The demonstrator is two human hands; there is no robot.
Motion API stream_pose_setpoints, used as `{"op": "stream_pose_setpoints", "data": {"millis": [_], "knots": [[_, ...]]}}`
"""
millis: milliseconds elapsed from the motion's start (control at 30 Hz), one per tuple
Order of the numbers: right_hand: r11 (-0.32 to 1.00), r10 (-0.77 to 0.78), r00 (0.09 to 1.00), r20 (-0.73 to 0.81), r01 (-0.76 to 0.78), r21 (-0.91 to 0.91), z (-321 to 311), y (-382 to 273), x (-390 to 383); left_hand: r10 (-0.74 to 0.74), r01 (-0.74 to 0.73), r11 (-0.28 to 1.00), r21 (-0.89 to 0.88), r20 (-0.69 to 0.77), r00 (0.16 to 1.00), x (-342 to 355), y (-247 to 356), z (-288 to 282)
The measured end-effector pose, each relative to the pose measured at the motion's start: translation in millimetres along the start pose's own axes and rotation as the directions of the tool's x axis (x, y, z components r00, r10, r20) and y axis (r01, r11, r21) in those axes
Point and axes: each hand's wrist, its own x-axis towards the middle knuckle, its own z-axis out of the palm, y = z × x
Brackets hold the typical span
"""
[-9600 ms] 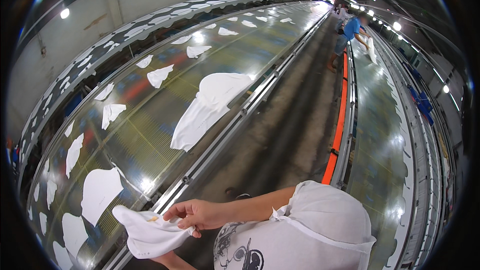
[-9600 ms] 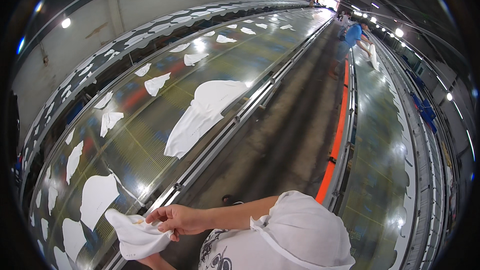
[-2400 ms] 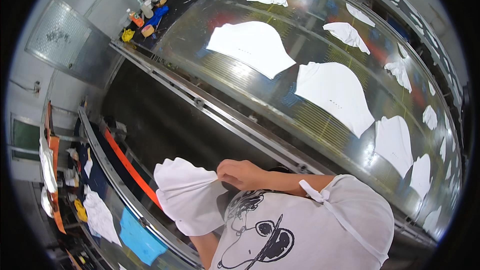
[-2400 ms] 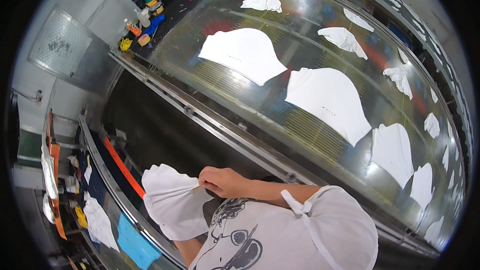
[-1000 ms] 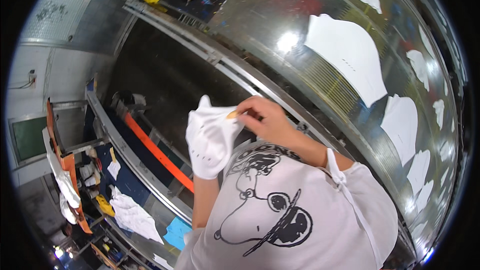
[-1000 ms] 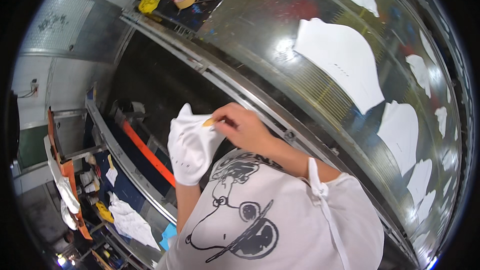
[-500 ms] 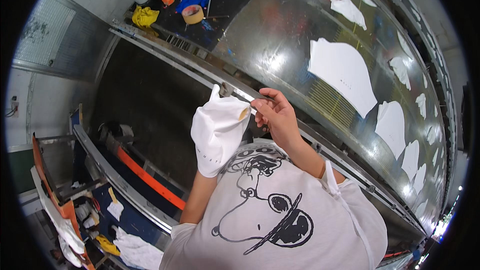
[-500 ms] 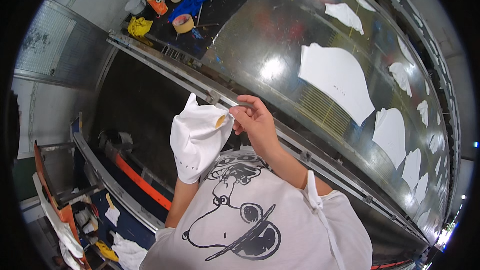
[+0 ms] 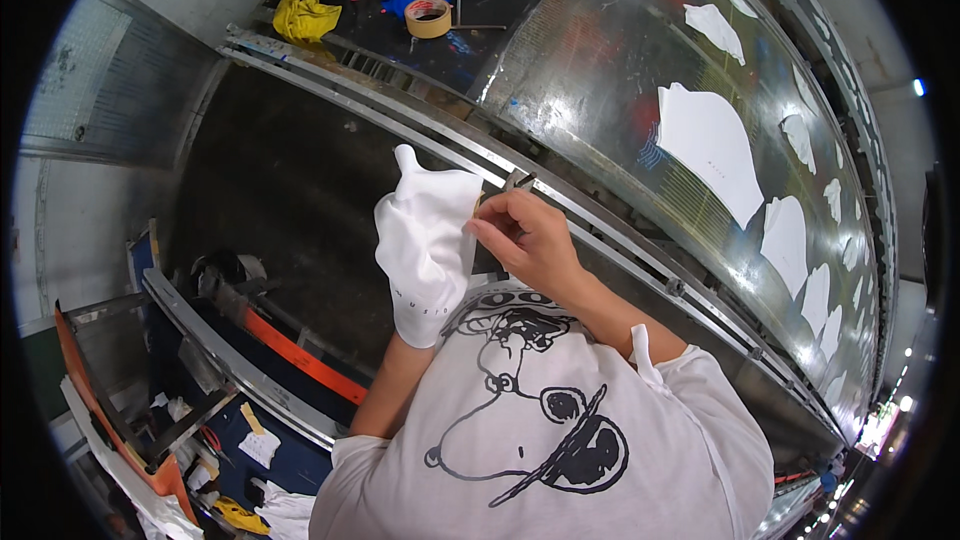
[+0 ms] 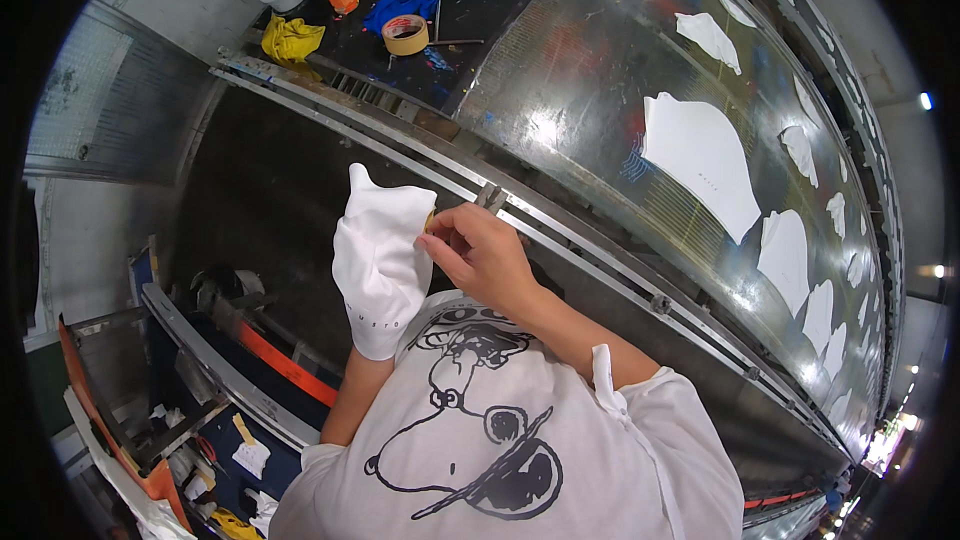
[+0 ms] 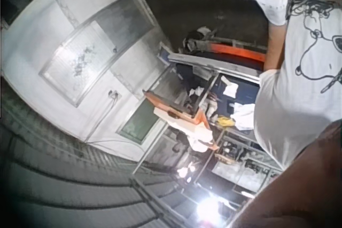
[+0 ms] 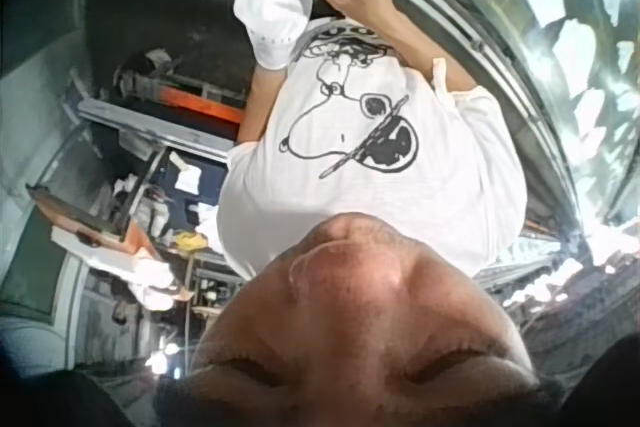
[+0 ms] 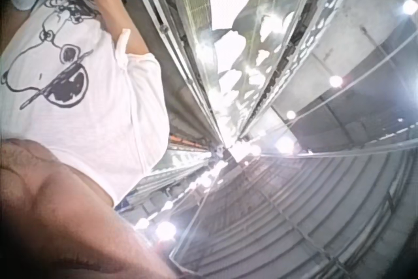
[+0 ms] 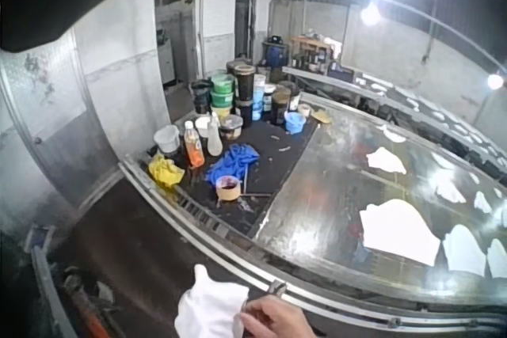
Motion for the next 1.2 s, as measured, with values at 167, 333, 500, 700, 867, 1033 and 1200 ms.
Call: {"op": "stream_pose_setpoints", "data": {"millis": [167,333,500,700,867,1033,1200], "knots": [[0.982,0.162,0.986,0.031,-0.165,0.087,8,-1,6,-0.114,0.102,0.971,-0.216,-0.042,0.993,-3,-3,-3],[0.845,0.336,0.909,0.248,-0.407,0.348,5,6,12,-0.023,0.023,0.997,-0.069,0.005,1.000,0,-8,-18],[0.772,0.367,0.836,0.408,-0.519,0.368,-4,8,16,-0.356,0.352,0.847,-0.399,0.066,0.932,-10,-11,-32],[0.628,0.346,0.778,0.525,-0.607,0.487,-6,17,16,-0.226,0.229,0.972,-0.059,0.047,0.973,-15,-17,-44],[0.511,0.318,0.742,0.591,-0.659,0.553,-4,22,16,-0.548,0.480,0.722,-0.498,0.012,0.837,-18,-10,-44],[0.665,0.292,0.751,0.593,-0.605,0.438,-8,12,19,-0.192,0.193,0.981,-0.022,0.016,0.981,-10,-5,-49],[0.707,0.256,0.878,0.405,-0.456,0.541,-9,-5,21,-0.157,0.152,0.981,-0.121,-0.035,0.987,0,5,-46]]}}
